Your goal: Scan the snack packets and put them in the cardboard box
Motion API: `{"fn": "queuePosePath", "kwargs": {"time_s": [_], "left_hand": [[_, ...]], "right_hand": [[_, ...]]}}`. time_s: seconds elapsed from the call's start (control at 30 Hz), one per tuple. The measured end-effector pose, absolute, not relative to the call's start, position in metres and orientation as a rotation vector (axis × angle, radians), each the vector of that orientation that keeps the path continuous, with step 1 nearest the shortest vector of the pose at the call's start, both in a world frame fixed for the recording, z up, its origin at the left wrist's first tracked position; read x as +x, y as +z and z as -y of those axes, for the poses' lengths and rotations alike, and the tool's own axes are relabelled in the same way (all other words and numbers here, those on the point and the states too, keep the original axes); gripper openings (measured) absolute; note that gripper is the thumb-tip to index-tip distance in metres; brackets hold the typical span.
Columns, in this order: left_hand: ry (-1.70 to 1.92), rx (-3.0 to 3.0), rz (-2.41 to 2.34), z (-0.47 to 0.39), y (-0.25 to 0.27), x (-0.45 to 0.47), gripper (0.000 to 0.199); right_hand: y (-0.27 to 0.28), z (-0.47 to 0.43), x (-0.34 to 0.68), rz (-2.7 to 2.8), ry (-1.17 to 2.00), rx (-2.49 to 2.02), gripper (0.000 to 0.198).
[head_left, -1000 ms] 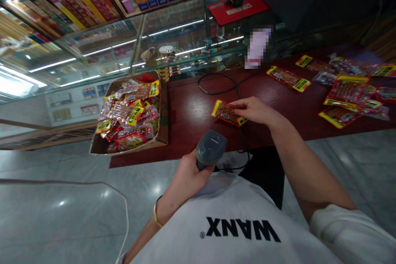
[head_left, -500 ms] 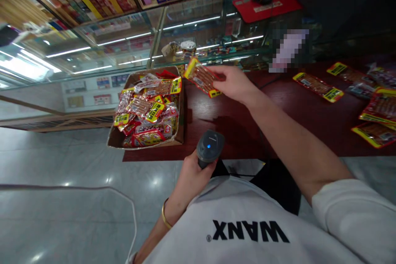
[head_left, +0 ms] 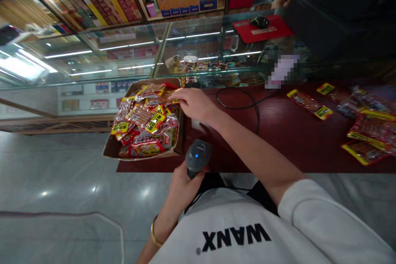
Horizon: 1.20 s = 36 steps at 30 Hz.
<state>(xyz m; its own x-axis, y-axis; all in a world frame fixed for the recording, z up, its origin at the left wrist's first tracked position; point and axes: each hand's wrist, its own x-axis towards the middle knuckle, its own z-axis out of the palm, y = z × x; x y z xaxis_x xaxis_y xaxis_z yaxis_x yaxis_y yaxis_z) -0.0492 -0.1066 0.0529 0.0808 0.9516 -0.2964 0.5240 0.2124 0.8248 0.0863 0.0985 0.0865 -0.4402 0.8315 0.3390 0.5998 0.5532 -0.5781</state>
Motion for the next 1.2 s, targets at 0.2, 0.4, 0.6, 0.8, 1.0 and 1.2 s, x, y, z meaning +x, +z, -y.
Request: {"fn": "queuePosePath", "kwargs": {"time_s": [0.2,0.4,0.6,0.8,1.0,1.2], "left_hand": [[0.538,1.551,-1.434,0.102,0.051,-0.016,0.014],[0.472,1.682,-1.307,0.109,0.064,0.021,0.017],[0.418,1.704,-1.280,0.113,0.071,0.043,0.016],[0.377,1.721,-1.228,0.116,0.077,0.053,0.016],[0.396,1.749,-1.241,0.122,0.090,0.055,0.013],[0.417,1.796,-1.197,0.137,0.092,0.055,0.012]], "right_hand": [[0.023,-0.061,0.310,1.511,0.288,-1.811,0.038],[0.002,-0.015,0.451,1.313,0.136,-2.418,0.050],[-0.004,0.052,0.428,1.466,0.085,-2.455,0.046],[-0.009,0.104,0.407,1.438,0.035,-2.515,0.044],[-0.002,0.101,0.425,1.408,0.167,-2.571,0.035],[0.004,0.098,0.436,1.411,0.268,-2.491,0.051]]}}
